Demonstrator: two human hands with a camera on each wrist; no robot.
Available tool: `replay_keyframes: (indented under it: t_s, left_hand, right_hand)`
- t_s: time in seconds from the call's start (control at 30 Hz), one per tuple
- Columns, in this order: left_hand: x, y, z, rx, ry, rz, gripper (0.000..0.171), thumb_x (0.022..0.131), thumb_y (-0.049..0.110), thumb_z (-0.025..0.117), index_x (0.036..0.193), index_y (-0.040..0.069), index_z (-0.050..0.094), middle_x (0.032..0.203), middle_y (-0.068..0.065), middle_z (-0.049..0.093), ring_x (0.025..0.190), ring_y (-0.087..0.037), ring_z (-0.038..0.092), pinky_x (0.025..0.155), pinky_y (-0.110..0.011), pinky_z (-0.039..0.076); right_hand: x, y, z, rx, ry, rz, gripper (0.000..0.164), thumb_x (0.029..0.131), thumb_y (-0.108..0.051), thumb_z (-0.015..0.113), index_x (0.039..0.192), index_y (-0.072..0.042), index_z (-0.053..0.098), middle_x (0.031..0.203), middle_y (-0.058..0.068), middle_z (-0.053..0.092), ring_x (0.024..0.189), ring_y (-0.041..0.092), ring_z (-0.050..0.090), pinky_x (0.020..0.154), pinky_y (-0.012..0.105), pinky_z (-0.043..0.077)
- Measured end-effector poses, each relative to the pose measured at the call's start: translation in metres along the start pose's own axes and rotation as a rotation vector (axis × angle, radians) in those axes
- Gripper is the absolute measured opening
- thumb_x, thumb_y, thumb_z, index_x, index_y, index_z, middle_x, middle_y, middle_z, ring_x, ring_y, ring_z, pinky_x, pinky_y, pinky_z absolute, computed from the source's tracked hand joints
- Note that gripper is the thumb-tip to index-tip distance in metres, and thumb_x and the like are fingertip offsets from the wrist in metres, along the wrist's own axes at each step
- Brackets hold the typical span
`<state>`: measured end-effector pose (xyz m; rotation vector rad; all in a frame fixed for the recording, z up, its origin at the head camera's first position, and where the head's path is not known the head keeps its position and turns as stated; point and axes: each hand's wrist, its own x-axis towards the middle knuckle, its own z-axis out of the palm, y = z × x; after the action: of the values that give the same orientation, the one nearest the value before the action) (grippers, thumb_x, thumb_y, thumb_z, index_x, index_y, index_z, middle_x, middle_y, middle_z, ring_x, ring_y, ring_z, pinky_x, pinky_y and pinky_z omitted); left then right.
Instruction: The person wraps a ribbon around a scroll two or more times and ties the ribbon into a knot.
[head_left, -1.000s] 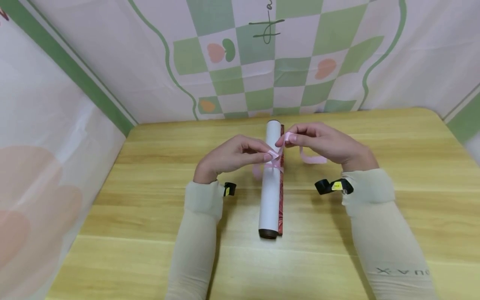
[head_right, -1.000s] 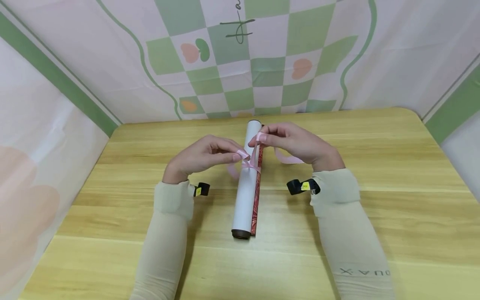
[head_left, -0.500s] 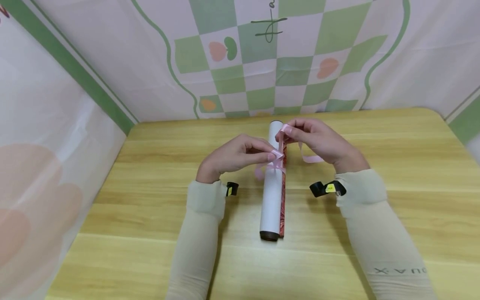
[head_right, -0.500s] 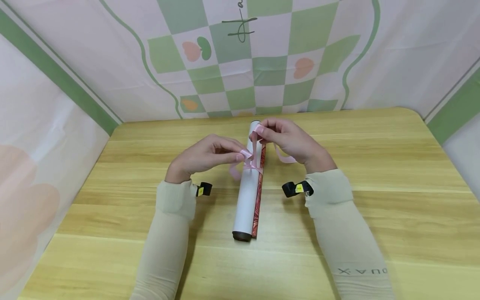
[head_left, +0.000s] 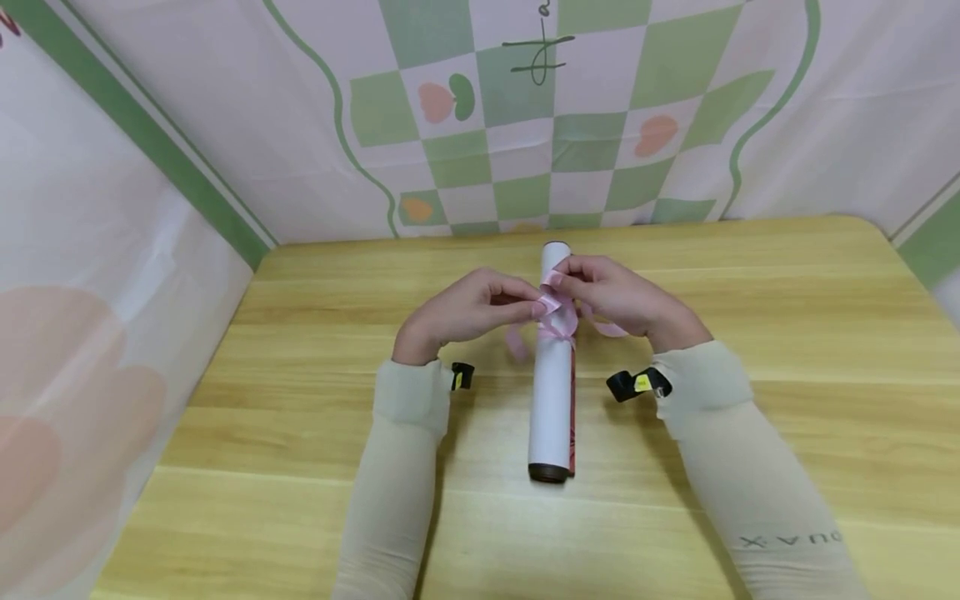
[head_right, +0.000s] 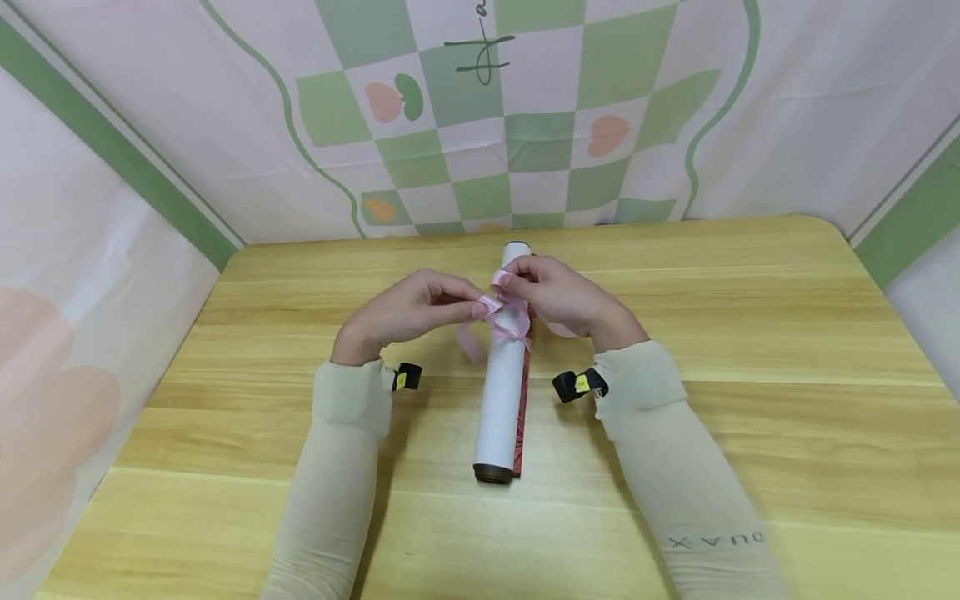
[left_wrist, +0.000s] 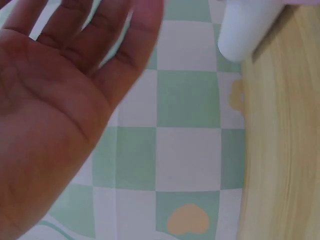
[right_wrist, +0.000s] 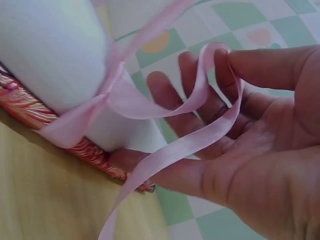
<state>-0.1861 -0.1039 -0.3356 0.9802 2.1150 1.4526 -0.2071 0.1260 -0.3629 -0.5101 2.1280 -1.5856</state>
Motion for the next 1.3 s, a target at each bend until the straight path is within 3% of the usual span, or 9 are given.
replay_keyframes:
  t_s: [0.13, 0.4, 0.57, 0.67, 0.8, 1.0, 1.13, 1.3]
  left_hand:
    - [0.000, 0.002, 0.001, 0.023, -0.003, 0.045, 0.027, 0.092, 0.019, 0.060, 0.106, 0.000, 0.071, 0.098, -0.006, 0.070, 0.090, -0.014, 0.061, 0.084, -0.030, 0.050]
    - [0.002, 0.000, 0.000, 0.033, 0.082, 0.014, 0.025, 0.092, 0.019, 0.060, 0.105, 0.000, 0.071, 0.101, -0.007, 0.070, 0.090, -0.013, 0.062, 0.083, -0.029, 0.050]
    - [0.004, -0.003, 0.001, 0.004, 0.129, 0.033, 0.026, 0.091, 0.021, 0.062, 0.105, 0.002, 0.072, 0.101, -0.006, 0.070, 0.089, -0.013, 0.061, 0.081, -0.030, 0.050]
    - [0.005, -0.005, 0.002, -0.031, 0.155, 0.049, 0.026, 0.090, 0.022, 0.063, 0.104, 0.002, 0.072, 0.101, -0.005, 0.070, 0.090, -0.014, 0.061, 0.083, -0.031, 0.050]
    - [0.008, -0.008, 0.002, -0.099, 0.184, 0.061, 0.027, 0.092, 0.021, 0.061, 0.106, -0.001, 0.071, 0.103, -0.008, 0.070, 0.096, -0.016, 0.062, 0.090, -0.032, 0.048]
    - [0.009, -0.009, 0.005, -0.175, 0.218, 0.071, 0.028, 0.093, 0.016, 0.059, 0.107, -0.006, 0.067, 0.106, -0.012, 0.069, 0.098, -0.019, 0.062, 0.091, -0.035, 0.048]
    - [0.011, -0.011, 0.008, -0.220, 0.241, 0.069, 0.028, 0.091, 0.016, 0.061, 0.107, -0.006, 0.067, 0.102, -0.009, 0.069, 0.093, -0.020, 0.061, 0.088, -0.035, 0.049]
    - [0.017, -0.017, 0.013, -0.277, 0.271, 0.052, 0.029, 0.090, 0.016, 0.063, 0.110, -0.005, 0.067, 0.105, -0.009, 0.069, 0.095, -0.020, 0.061, 0.087, -0.035, 0.050]
  right_hand:
    - [0.003, 0.002, 0.003, -0.006, 0.038, -0.021, 0.035, 0.099, -0.031, 0.047, 0.109, 0.001, 0.055, 0.099, 0.011, 0.055, 0.090, 0.022, 0.053, 0.077, 0.035, 0.048]
    - [-0.001, -0.003, -0.002, -0.018, 0.063, -0.069, 0.045, 0.096, -0.036, 0.051, 0.113, 0.006, 0.057, 0.107, 0.012, 0.061, 0.105, 0.023, 0.061, 0.096, 0.041, 0.043]
    - [-0.006, -0.007, -0.012, -0.010, 0.100, -0.059, 0.049, 0.092, -0.041, 0.055, 0.113, 0.003, 0.058, 0.103, 0.009, 0.064, 0.099, 0.023, 0.061, 0.092, 0.037, 0.045]
    - [-0.009, -0.008, -0.017, 0.081, 0.061, -0.109, 0.039, 0.094, -0.034, 0.056, 0.108, 0.002, 0.059, 0.103, 0.007, 0.065, 0.100, 0.024, 0.061, 0.090, 0.033, 0.047]
    - [-0.010, -0.006, -0.021, 0.270, -0.063, -0.230, 0.025, 0.099, -0.017, 0.048, 0.104, 0.004, 0.061, 0.112, 0.008, 0.066, 0.110, 0.026, 0.059, 0.097, 0.035, 0.045]
    - [-0.010, -0.005, -0.026, 0.499, -0.205, -0.339, 0.032, 0.102, -0.008, 0.036, 0.111, 0.005, 0.064, 0.120, 0.013, 0.065, 0.114, 0.027, 0.057, 0.100, 0.038, 0.041]
    - [-0.010, -0.005, -0.027, 0.591, -0.200, -0.338, 0.035, 0.102, -0.009, 0.034, 0.107, -0.001, 0.067, 0.118, 0.011, 0.066, 0.114, 0.027, 0.057, 0.100, 0.039, 0.041]
    - [-0.009, -0.005, -0.024, 0.645, -0.172, -0.307, 0.030, 0.101, -0.007, 0.037, 0.105, -0.002, 0.066, 0.105, 0.009, 0.068, 0.100, 0.023, 0.060, 0.092, 0.035, 0.045]
